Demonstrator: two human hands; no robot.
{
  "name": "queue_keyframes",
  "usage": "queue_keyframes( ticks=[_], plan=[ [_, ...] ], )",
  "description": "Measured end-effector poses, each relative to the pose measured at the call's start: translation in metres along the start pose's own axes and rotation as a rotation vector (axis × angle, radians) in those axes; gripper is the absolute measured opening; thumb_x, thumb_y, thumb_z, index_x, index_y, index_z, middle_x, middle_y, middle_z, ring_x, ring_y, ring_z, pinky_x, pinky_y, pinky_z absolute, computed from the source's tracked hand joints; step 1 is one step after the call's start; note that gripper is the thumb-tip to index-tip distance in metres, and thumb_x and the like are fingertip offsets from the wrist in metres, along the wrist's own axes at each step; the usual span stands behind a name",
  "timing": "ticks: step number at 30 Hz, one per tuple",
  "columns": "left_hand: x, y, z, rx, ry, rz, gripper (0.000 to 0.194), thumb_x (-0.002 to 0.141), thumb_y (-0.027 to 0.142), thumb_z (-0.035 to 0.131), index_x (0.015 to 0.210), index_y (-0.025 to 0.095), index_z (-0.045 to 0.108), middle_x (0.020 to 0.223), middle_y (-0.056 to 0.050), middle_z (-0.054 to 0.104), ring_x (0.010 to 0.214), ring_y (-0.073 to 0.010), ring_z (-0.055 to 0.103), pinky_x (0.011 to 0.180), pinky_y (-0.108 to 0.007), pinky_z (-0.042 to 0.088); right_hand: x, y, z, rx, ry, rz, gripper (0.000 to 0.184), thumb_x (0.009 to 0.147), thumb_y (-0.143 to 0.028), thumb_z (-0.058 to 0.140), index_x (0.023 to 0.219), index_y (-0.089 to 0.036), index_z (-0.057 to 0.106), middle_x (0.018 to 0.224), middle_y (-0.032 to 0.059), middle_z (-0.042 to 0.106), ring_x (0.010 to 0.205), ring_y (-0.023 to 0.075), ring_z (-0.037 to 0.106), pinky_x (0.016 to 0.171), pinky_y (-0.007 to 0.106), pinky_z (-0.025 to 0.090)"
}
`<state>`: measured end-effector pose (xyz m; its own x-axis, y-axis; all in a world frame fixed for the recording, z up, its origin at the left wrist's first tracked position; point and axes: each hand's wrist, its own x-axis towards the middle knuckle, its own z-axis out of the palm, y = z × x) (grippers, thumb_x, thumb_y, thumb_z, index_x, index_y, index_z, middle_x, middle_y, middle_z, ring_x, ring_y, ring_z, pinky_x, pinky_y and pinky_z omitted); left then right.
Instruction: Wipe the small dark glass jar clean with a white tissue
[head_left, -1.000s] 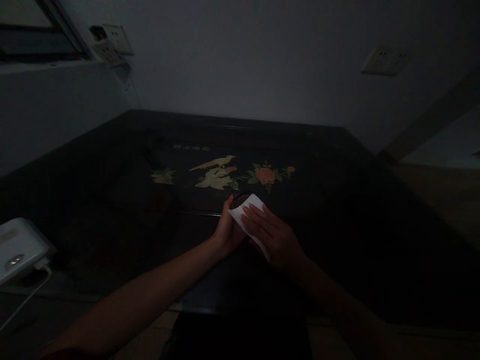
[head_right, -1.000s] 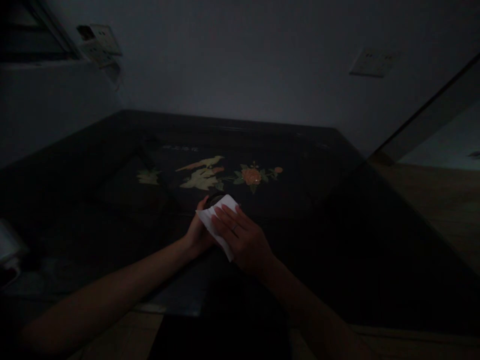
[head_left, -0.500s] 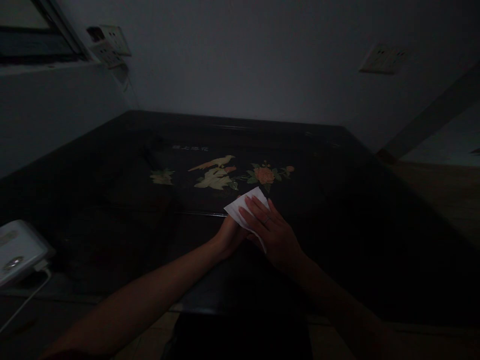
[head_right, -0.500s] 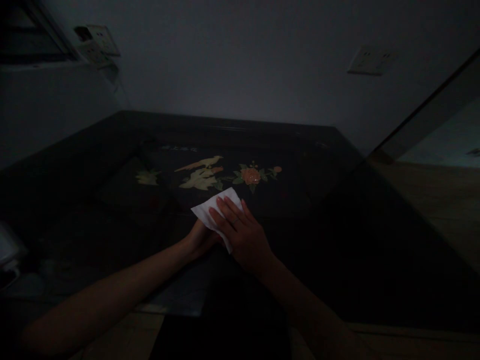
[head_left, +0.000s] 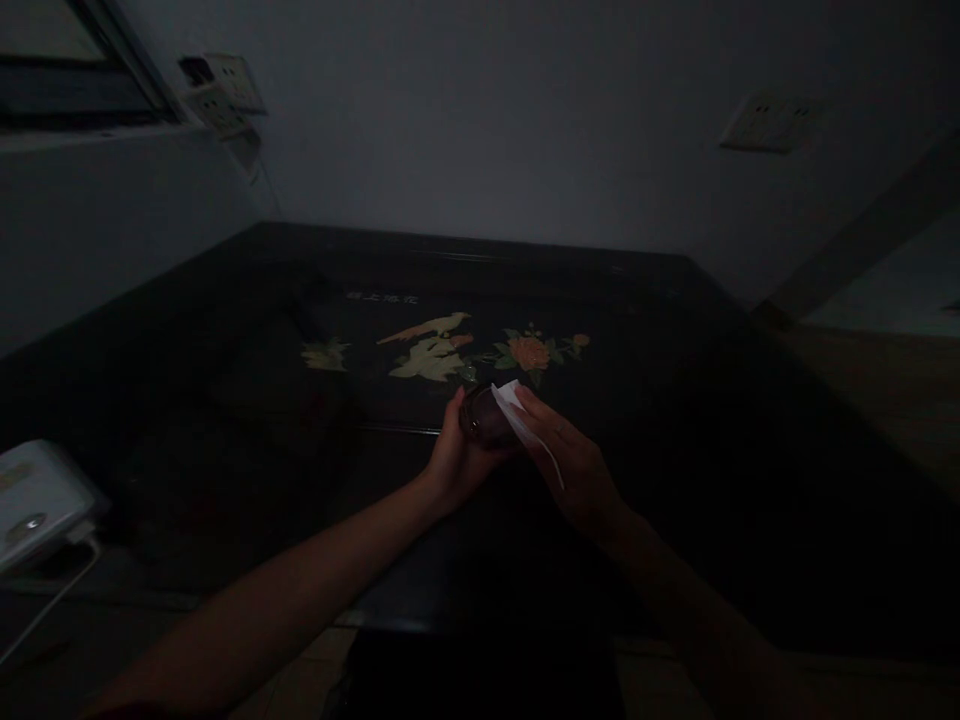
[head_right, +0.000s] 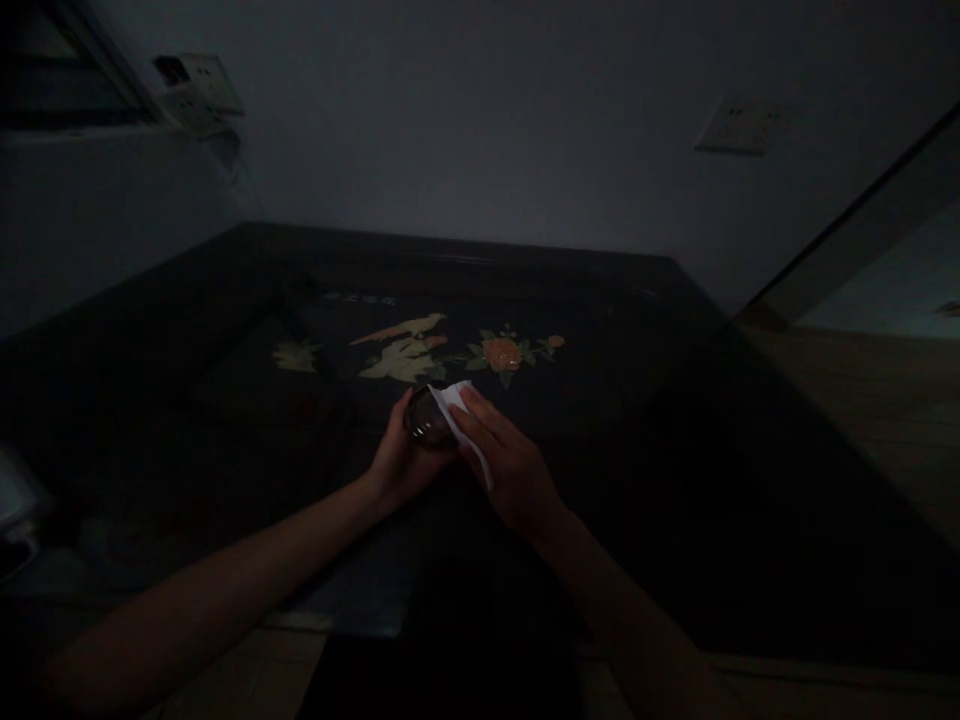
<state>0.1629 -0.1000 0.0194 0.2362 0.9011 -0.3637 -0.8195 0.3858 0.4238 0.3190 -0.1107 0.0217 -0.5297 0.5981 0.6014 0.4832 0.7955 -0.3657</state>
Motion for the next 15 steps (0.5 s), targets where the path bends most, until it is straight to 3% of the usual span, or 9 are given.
queue_keyframes(
  ticks=[6,9,12,15],
  plan=[
    [0.000,0.003,0.001,-0.107,0.018,0.003,0.044,0.095,0.043,0.034,0.102,0.012,0.065,0.087,-0.007,0.071,0.080,-0.0170,0.066,0.080,-0.029,0.049,0.000,-0.005,0.000,-0.098,-0.019,-0.159,0.047,0.095,-0.014,0.039,0.142,-0.013,0.038,0.139,0.0166,0.051,0.137,0.0232,0.036,0.110,0.046,0.040],
    [-0.002,0.004,0.002,-0.110,0.051,-0.112,0.056,0.094,0.052,0.032,0.107,0.008,0.063,0.081,-0.008,0.070,0.074,-0.0162,0.065,0.077,-0.025,0.050,-0.001,-0.009,0.003,-0.141,-0.062,-0.232,0.043,0.095,-0.014,0.041,0.137,-0.009,0.043,0.136,0.0167,0.054,0.137,0.0233,0.036,0.111,0.045,0.039],
    [-0.006,0.004,0.001,-0.100,0.056,-0.233,0.066,0.092,0.059,0.031,0.108,0.005,0.063,0.075,-0.008,0.069,0.067,-0.0154,0.065,0.071,-0.023,0.051,-0.001,-0.012,0.006,-0.164,-0.124,-0.246,0.043,0.094,-0.016,0.042,0.135,-0.004,0.044,0.139,0.0167,0.051,0.140,0.0237,0.032,0.113,0.046,0.035],
    [-0.008,-0.001,-0.004,-0.018,0.019,-0.208,0.058,0.092,0.055,0.036,0.107,0.007,0.065,0.075,-0.009,0.069,0.071,-0.0183,0.066,0.071,-0.026,0.052,-0.001,-0.013,0.007,-0.193,-0.168,-0.235,0.046,0.095,-0.018,0.041,0.139,-0.006,0.040,0.144,0.0151,0.046,0.142,0.0225,0.027,0.115,0.046,0.032]
  ],
)
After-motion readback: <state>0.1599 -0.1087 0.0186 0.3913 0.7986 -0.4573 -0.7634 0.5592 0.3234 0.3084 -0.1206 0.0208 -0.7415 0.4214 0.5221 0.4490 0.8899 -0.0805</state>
